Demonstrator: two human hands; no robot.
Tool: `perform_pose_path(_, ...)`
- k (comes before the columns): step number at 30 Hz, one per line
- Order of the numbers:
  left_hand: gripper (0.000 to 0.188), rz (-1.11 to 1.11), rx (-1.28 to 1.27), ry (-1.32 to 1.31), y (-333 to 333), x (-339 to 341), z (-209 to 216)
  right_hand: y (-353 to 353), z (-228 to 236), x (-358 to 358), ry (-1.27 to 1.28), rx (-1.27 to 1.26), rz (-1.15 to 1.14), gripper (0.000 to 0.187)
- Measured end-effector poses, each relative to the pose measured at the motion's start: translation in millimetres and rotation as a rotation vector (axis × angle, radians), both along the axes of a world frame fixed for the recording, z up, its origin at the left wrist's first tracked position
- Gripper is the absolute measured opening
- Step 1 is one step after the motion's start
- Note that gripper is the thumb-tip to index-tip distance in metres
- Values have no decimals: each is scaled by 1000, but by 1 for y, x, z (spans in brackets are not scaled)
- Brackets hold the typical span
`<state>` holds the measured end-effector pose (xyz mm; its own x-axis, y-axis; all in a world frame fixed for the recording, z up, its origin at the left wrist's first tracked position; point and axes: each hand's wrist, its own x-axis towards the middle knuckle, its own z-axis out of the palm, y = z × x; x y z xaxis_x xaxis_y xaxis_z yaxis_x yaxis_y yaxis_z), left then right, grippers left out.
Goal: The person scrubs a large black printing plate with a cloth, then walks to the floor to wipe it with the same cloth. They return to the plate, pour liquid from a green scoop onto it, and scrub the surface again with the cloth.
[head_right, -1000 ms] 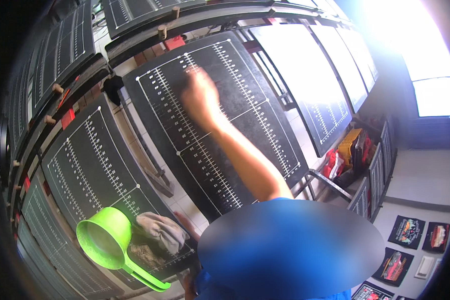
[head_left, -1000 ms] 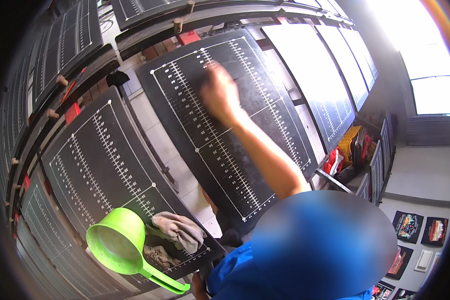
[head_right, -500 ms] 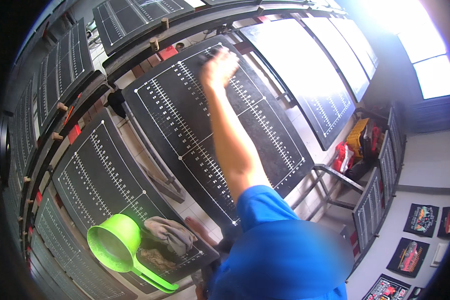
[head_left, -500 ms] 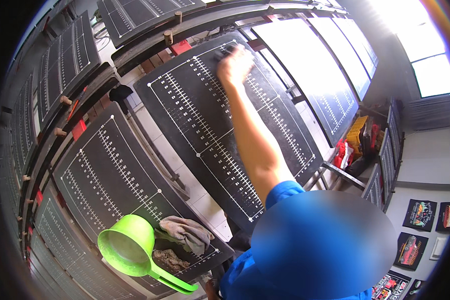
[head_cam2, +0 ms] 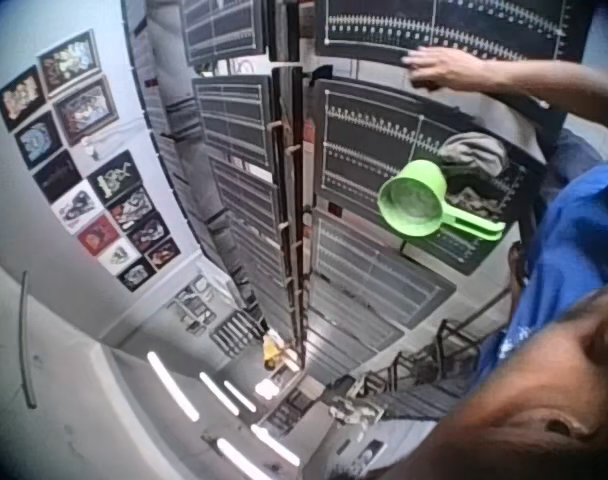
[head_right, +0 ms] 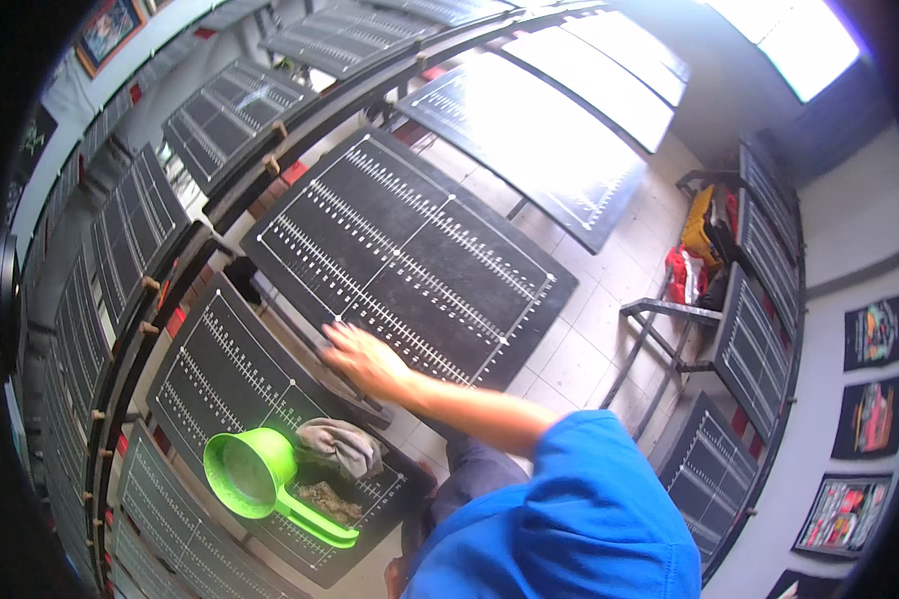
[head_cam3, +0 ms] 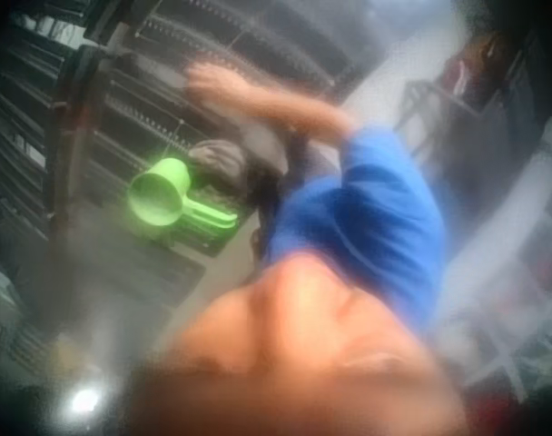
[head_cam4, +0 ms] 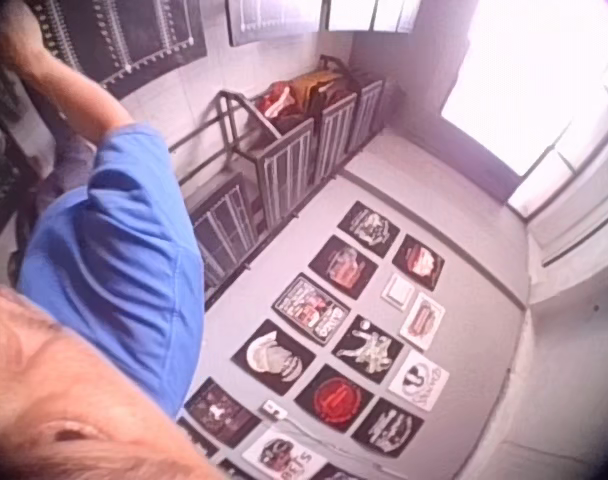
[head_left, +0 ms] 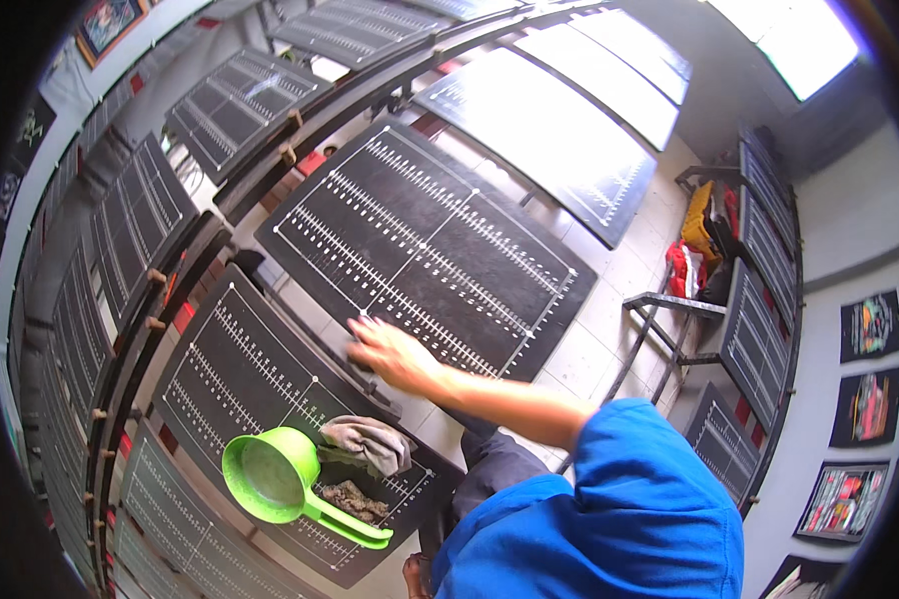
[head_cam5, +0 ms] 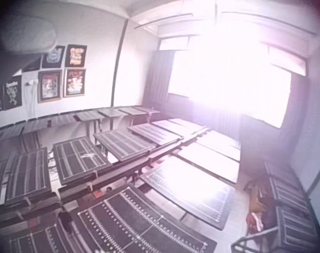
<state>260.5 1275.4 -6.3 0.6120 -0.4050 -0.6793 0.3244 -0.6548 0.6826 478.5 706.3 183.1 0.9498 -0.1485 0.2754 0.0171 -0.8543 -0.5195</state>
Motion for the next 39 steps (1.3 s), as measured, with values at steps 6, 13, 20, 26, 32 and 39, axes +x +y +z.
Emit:
perform_pose_path(6, 37, -3, 0, 113, 44, 70, 2, 119, 44, -323, 409, 278, -234, 50)
perform_pose_path(13, 36, -70, 192, 245, 47, 109, 38, 196, -25, -486, 256, 499, -1471, 35)
perform_pose_path(20, 39, -551, 9, 68, -19, 145, -2, 142, -4, -488, -127, 428, -1491, 28)
perform_pose_path(26, 38, -631, -248, 104, -130, 129, 47, 82, 89, -483, -81, 291, -1465, 26)
perform_pose_path(32, 41, -837, -78, 13, -275, 84, 77, -16, 48, -496, -194, 355, -1363, 36)
perform_pose_path(39, 34, -672, 101, 113, -375, 52, 129, -83, -19, -455, 106, 915, -1167, 38)
